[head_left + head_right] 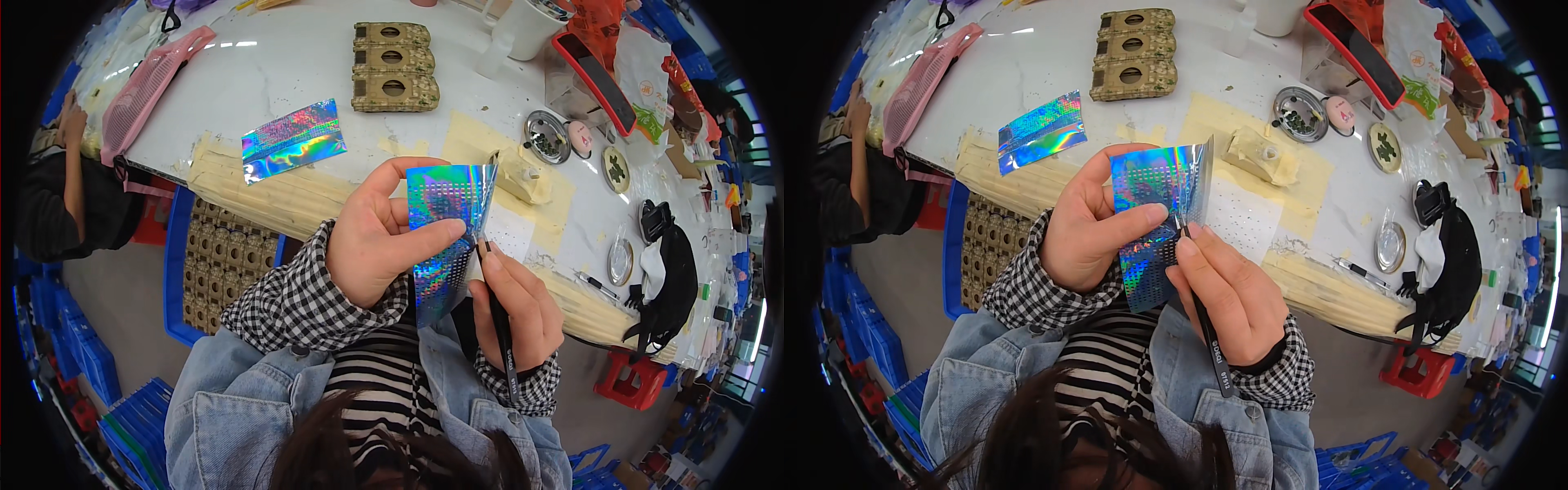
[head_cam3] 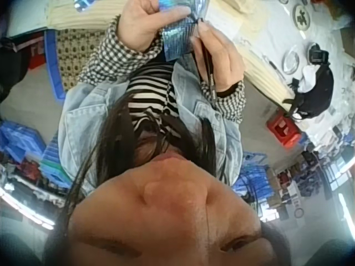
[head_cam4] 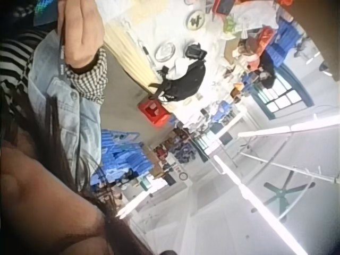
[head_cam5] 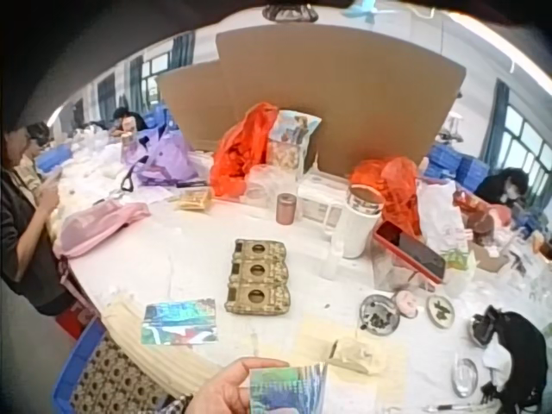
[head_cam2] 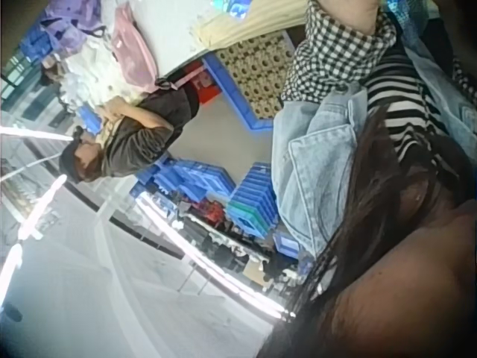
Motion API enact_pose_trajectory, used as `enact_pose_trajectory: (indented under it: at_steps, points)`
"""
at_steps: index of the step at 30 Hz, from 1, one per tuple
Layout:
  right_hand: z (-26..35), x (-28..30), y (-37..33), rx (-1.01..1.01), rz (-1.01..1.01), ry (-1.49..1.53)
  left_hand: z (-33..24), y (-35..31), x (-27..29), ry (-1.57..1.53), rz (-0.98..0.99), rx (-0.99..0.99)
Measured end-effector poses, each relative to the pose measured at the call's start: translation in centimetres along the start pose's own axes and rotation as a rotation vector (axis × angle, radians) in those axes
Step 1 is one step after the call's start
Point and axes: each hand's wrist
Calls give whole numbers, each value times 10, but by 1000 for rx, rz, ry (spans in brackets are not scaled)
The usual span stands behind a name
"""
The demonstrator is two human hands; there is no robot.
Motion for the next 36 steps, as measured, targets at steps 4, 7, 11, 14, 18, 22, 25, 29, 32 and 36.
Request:
enact_pose_trajectory:
  at_steps: [4,7,11,14,18,22,25,29,32,36]
  points:
    - [0,2,0,-14,-5,26,1,2,-1,-11,-8,-14]
    - [0,2,-1,-1,12,17,0,1,-2,6,-22,-19]
    - [-1,2,1,-2,15,15,4,1,2,35,5,-19]
    - [-1,2,-1,-19,4,34,4,1,4,16,32,-18]
    - [-6,15,1,6,5,38,-4,1,1,74,54,-3]
    - [-15,6,-2,-178,-209,166,-4,1,0,61,116,24]
    - [-19,3,7,-320,-144,333,-6,-1,-2,46,172,47]
    - [-20,5,7,-591,-86,809,-6,-2,1,110,191,94]
    - [-20,5,8,-638,-172,889,-8,-3,7,121,161,98]
    - [-21,5,9,-655,-223,844,-12,-3,2,144,95,96]
Point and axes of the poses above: each hand's wrist, its own y-axis towards the middle knuckle, its own x-axis out of the back of the hand, z = x × y, and after that the axes turned 9 degrees about -x, right-handed
